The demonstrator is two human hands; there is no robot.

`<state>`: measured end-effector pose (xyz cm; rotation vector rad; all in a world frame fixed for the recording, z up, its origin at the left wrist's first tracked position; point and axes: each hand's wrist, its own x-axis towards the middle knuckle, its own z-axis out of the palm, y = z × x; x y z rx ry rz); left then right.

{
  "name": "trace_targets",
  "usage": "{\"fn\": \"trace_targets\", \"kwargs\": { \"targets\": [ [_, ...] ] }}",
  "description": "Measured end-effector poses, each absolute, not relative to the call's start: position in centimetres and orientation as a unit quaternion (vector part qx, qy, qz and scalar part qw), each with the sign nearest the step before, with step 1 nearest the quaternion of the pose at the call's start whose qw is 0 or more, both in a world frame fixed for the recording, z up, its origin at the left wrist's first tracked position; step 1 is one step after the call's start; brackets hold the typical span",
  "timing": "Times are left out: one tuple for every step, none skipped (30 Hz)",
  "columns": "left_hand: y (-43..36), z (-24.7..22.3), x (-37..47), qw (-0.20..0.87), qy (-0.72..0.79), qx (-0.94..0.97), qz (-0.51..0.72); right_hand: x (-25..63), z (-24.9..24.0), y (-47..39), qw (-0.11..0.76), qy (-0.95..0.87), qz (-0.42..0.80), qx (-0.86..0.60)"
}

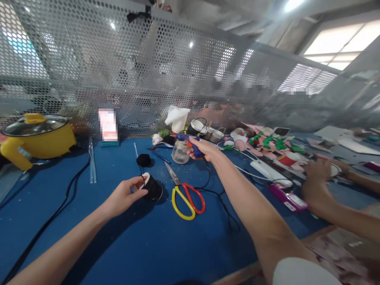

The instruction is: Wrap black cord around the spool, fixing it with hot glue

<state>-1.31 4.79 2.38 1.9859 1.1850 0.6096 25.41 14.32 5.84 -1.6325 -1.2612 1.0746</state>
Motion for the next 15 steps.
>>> {"fn": "trace_targets", "kwargs": {
  "targets": [
    [4.8, 2.4, -1.3, 0.368, 0.460, 0.772, 0.238, 25.7, 5.9, 14.2, 0.391, -0.501, 0.408, -0.655],
    [4.8, 2.4, -1.3, 0.368, 0.461, 0.771, 0.239, 26.1, 6.1, 14.0, 0.385, -0.502, 0.395, -0.666],
    [4.7, 2.3, -1.3, 0.367, 0.463, 0.771, 0.239, 26.4, 6.3, 13.7, 0.382, -0.505, 0.369, -0.680],
    [4.7, 2.3, -1.3, 0.364, 0.465, 0.771, 0.239, 26.6, 6.6, 13.2, 0.382, -0.515, 0.322, -0.697],
    [4.7, 2.2, -1.2, 0.362, 0.467, 0.770, 0.239, 26.6, 6.9, 12.6, 0.384, -0.532, 0.258, -0.709],
    [4.7, 2.1, -1.2, 0.361, 0.469, 0.770, 0.239, 26.5, 7.1, 11.9, 0.388, -0.561, 0.161, -0.714],
    [4.7, 2.1, -1.2, 0.363, 0.468, 0.769, 0.240, 26.0, 7.2, 11.0, 0.390, -0.596, 0.063, -0.699],
    [4.6, 2.1, -1.2, 0.367, 0.465, 0.768, 0.242, 25.3, 7.3, 10.1, 0.392, -0.633, -0.002, -0.667],
    [4.6, 2.0, -1.1, 0.371, 0.462, 0.767, 0.245, 24.2, 7.1, 9.1, 0.398, -0.674, -0.016, -0.622],
    [4.5, 2.0, -1.1, 0.375, 0.459, 0.766, 0.248, 23.0, 6.9, 8.2, 0.403, -0.714, 0.009, -0.572],
    [4.5, 2.1, -1.0, 0.379, 0.456, 0.766, 0.250, 21.6, 6.5, 7.5, 0.397, -0.753, 0.064, -0.520],
    [4.4, 2.1, -0.9, 0.380, 0.454, 0.766, 0.251, 20.1, 6.0, 6.9, 0.374, -0.790, 0.120, -0.471],
    [4.2, 2.2, -0.8, 0.380, 0.453, 0.767, 0.250, 18.6, 5.6, 6.5, 0.355, -0.810, 0.154, -0.441],
    [4.1, 2.3, -0.7, 0.378, 0.453, 0.768, 0.248, 17.3, 5.1, 6.4, 0.336, -0.821, 0.167, -0.430],
    [4.0, 2.4, -0.6, 0.375, 0.451, 0.772, 0.245, 16.2, 4.7, 6.5, 0.319, -0.829, 0.166, -0.429]
  ]
}}
